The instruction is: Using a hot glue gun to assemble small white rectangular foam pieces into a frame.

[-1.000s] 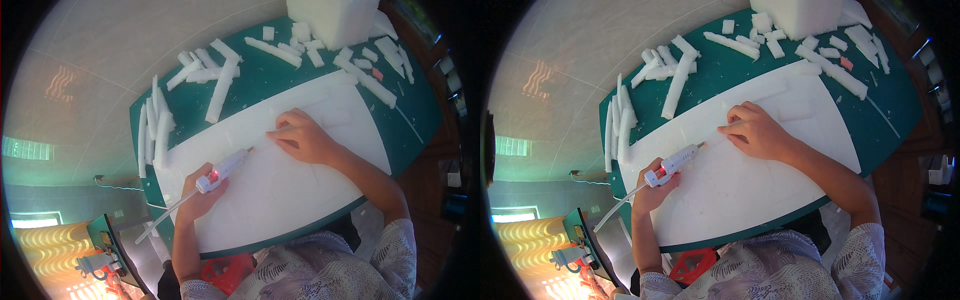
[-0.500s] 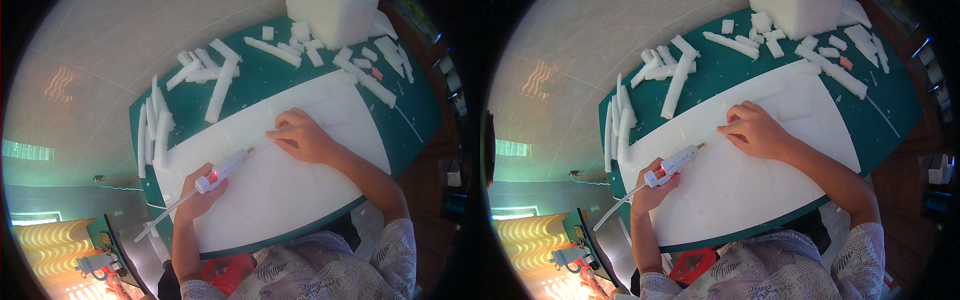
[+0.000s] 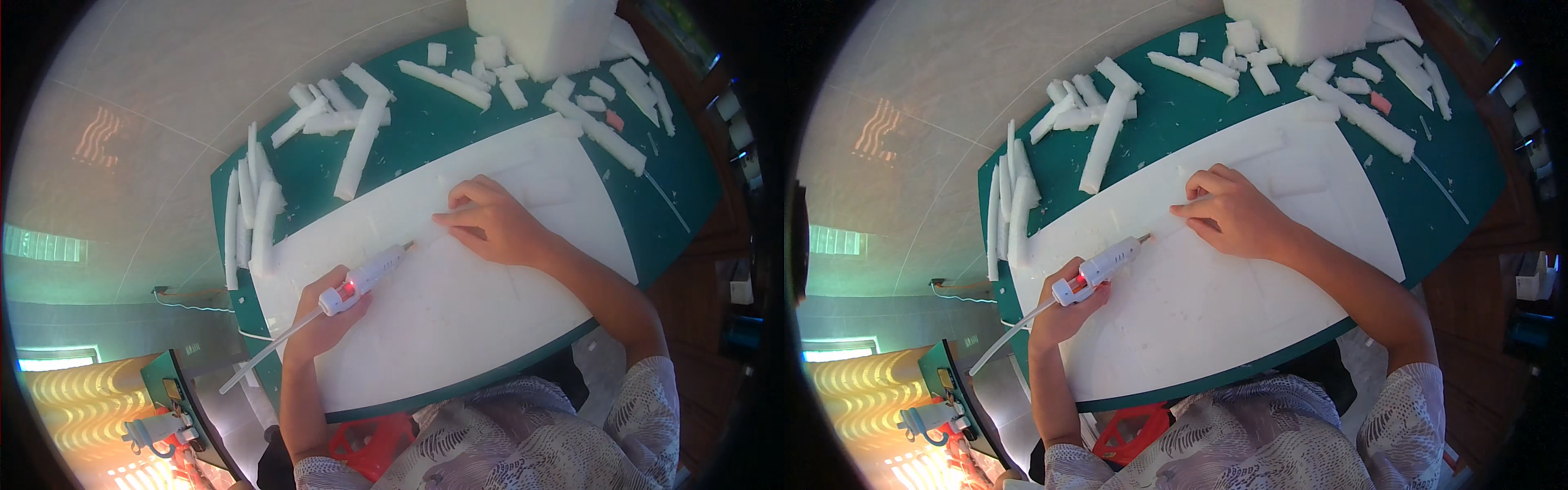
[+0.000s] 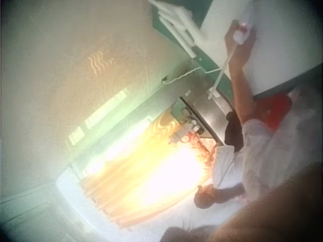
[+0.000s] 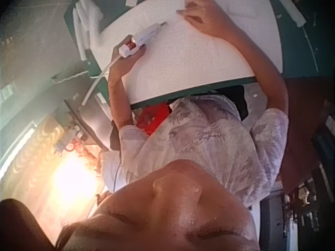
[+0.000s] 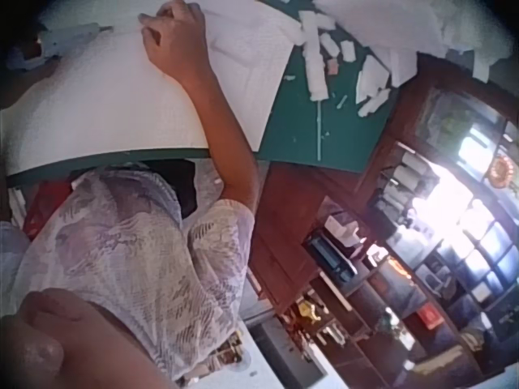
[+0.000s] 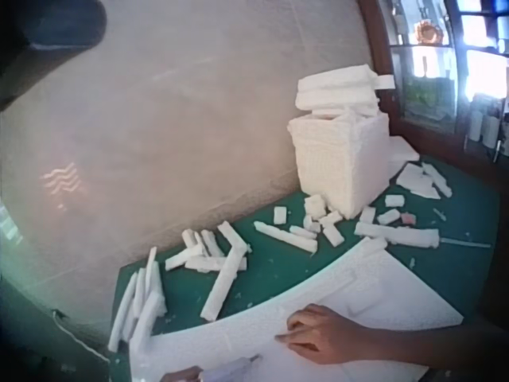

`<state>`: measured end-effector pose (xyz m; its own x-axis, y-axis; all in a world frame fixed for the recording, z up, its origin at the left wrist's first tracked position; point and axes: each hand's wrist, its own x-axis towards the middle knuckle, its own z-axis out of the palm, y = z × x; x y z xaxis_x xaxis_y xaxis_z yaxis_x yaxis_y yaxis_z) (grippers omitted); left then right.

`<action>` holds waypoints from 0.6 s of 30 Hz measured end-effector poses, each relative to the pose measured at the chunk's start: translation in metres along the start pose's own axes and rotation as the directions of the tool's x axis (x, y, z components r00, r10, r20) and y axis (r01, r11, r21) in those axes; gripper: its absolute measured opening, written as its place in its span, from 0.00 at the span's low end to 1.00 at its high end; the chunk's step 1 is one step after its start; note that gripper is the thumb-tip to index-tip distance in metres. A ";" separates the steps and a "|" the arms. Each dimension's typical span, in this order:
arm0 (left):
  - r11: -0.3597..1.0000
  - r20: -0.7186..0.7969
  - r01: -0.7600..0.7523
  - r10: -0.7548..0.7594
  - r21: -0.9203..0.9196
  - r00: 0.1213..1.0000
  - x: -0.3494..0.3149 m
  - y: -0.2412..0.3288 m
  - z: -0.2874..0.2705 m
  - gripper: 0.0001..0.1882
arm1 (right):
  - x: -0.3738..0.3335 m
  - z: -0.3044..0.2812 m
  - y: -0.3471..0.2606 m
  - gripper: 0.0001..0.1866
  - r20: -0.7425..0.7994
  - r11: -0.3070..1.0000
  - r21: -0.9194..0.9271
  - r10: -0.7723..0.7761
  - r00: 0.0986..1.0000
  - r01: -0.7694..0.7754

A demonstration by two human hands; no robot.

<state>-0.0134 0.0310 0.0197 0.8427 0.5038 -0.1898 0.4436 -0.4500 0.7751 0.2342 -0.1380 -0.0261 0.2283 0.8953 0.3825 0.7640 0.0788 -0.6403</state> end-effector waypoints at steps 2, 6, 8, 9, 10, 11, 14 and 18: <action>1.000 0.017 0.011 -0.011 -0.012 1.000 0.000 0.000 -0.001 0.10 | 0.000 0.001 0.001 0.14 0.009 1.000 -0.003 -0.001 1.000 0.001; 1.000 0.023 0.002 -0.002 -0.006 1.000 0.000 -0.003 -0.001 0.10 | 0.000 0.000 0.000 0.14 0.008 1.000 -0.002 -0.006 1.000 0.006; 0.999 0.018 -0.029 0.029 0.015 0.999 0.000 -0.002 -0.001 0.10 | 0.000 -0.001 0.000 0.14 0.018 1.000 0.000 0.006 1.000 -0.006; 0.999 0.019 -0.030 0.029 0.015 0.999 0.000 -0.002 -0.001 0.10 | 0.000 -0.001 0.000 0.14 0.018 1.000 -0.001 0.007 1.000 -0.007; 1.000 0.020 -0.028 0.028 0.008 0.999 0.000 -0.003 -0.001 0.10 | 0.000 -0.001 0.000 0.14 0.021 1.000 0.004 0.010 1.000 -0.010; 1.000 0.022 -0.027 0.027 0.001 0.999 -0.001 -0.003 -0.002 0.10 | 0.000 -0.001 0.000 0.14 0.024 1.000 0.010 0.013 1.000 -0.013; 0.999 0.023 -0.033 0.032 0.012 0.999 0.000 -0.004 -0.002 0.10 | 0.001 0.000 0.000 0.14 0.023 1.000 0.014 0.019 1.000 -0.019; 0.999 0.014 -0.044 0.044 0.021 0.999 0.000 -0.001 -0.001 0.10 | 0.000 -0.001 0.000 0.14 0.014 1.000 0.007 0.017 1.000 -0.017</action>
<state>-0.0142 0.0319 0.0195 0.8655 0.4733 -0.1639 0.4122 -0.4873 0.7698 0.2347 -0.1388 -0.0251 0.2324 0.9027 0.3620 0.7557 0.0667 -0.6515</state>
